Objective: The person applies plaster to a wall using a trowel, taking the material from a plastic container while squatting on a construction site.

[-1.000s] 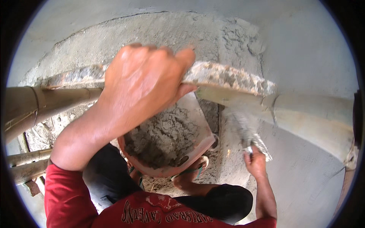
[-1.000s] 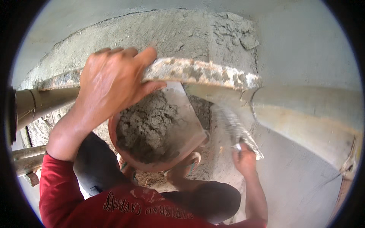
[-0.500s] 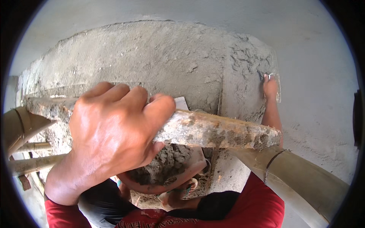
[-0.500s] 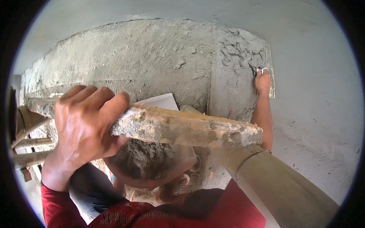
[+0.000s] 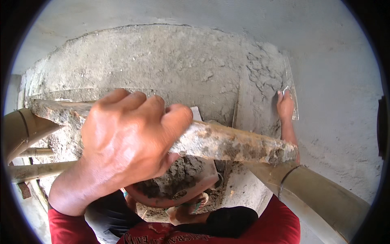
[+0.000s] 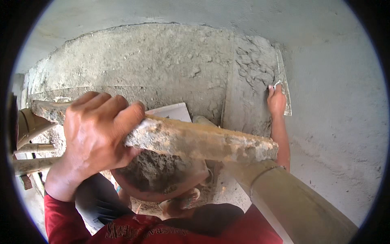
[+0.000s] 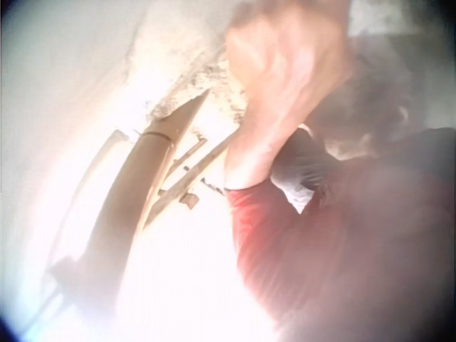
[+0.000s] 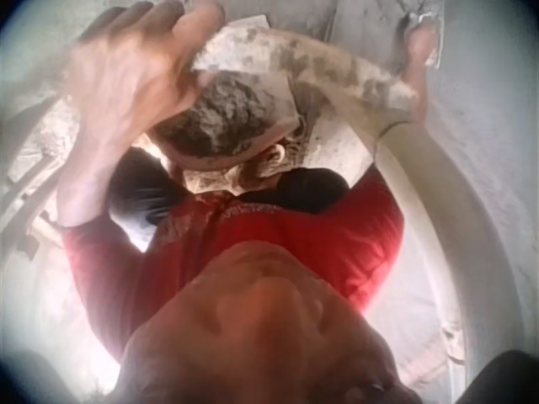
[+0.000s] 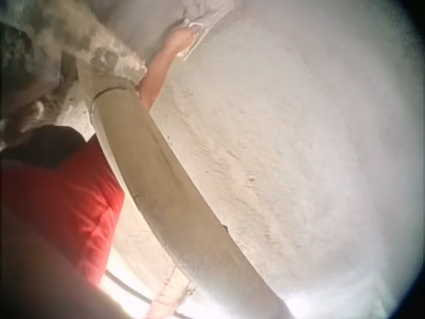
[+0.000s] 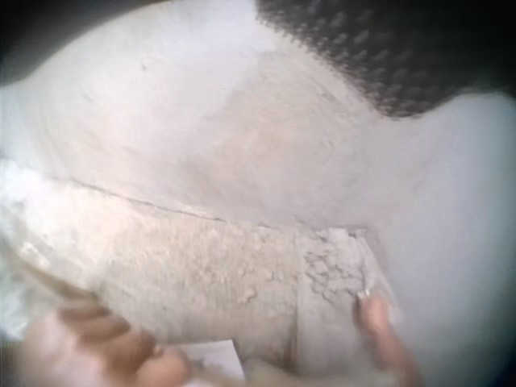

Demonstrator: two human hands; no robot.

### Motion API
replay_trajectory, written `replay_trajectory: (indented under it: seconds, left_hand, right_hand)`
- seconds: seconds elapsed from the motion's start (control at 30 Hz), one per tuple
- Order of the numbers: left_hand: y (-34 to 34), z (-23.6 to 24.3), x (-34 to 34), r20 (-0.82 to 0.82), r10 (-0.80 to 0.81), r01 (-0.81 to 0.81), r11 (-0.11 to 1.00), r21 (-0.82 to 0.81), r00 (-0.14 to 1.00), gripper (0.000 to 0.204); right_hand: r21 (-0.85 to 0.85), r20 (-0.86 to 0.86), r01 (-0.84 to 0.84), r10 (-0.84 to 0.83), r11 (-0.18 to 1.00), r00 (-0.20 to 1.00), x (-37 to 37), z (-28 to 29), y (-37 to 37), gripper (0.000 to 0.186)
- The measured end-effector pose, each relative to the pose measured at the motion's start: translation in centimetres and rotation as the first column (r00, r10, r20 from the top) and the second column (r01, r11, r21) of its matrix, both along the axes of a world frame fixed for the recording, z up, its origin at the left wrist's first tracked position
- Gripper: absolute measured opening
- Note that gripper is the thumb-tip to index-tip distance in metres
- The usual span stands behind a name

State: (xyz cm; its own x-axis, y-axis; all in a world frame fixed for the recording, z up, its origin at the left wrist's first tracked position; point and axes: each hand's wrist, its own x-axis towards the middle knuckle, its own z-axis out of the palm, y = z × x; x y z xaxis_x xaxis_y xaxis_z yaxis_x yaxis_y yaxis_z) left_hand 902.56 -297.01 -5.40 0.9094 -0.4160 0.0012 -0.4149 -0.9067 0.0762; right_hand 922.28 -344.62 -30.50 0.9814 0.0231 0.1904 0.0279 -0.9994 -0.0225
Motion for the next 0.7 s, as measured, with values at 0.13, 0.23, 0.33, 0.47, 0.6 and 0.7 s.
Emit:
replay_trajectory:
  seconds: [0.13, 0.23, 0.33, 0.47, 0.6, 0.7]
  left_hand:
    - [0.1, -0.1, 0.0, 0.009, 0.012, -0.011, 0.999, -0.05, 1.0, 0.056]
    - [0.3, -0.3, 0.0, 0.028, 0.001, 0.001, 0.998, -0.063, 1.0, 0.056]
    - [0.0, -0.2, -0.1, -0.012, 0.005, -0.005, 0.998, -0.063, 1.0, 0.058]
    - [0.2, 0.0, -0.2, -0.023, 0.018, -0.019, 0.998, -0.054, 1.0, 0.06]
    - [0.0, -0.2, -0.2, 0.011, -0.006, 0.006, 1.0, -0.015, 1.0, 0.057]
    - [0.3, -0.9, -0.6, 0.026, 0.012, -0.012, 1.0, 0.015, 1.0, 0.048]
  right_hand:
    - [0.092, -0.019, 0.247, -0.246, 0.965, 0.969, -6.9, 1.6, -0.9, 0.04]
    - [0.41, 0.177, 0.113, -0.2, 0.905, 0.964, -15.8, -0.8, -2.8, 0.042]
    - [0.741, -0.292, 0.457, -0.377, 0.492, 0.879, -22.6, -2.2, -3.7, 0.042]
    - [0.777, -0.53, 0.573, -0.221, 0.26, 0.819, -14.0, -3.5, -3.2, 0.044]
    - [0.741, -0.467, 0.428, -0.06, 0.518, 0.882, 0.4, -3.6, 2.6, 0.046]
    - [0.831, -0.47, 0.446, -0.011, 0.332, 0.883, 3.2, -2.6, 7.0, 0.045]
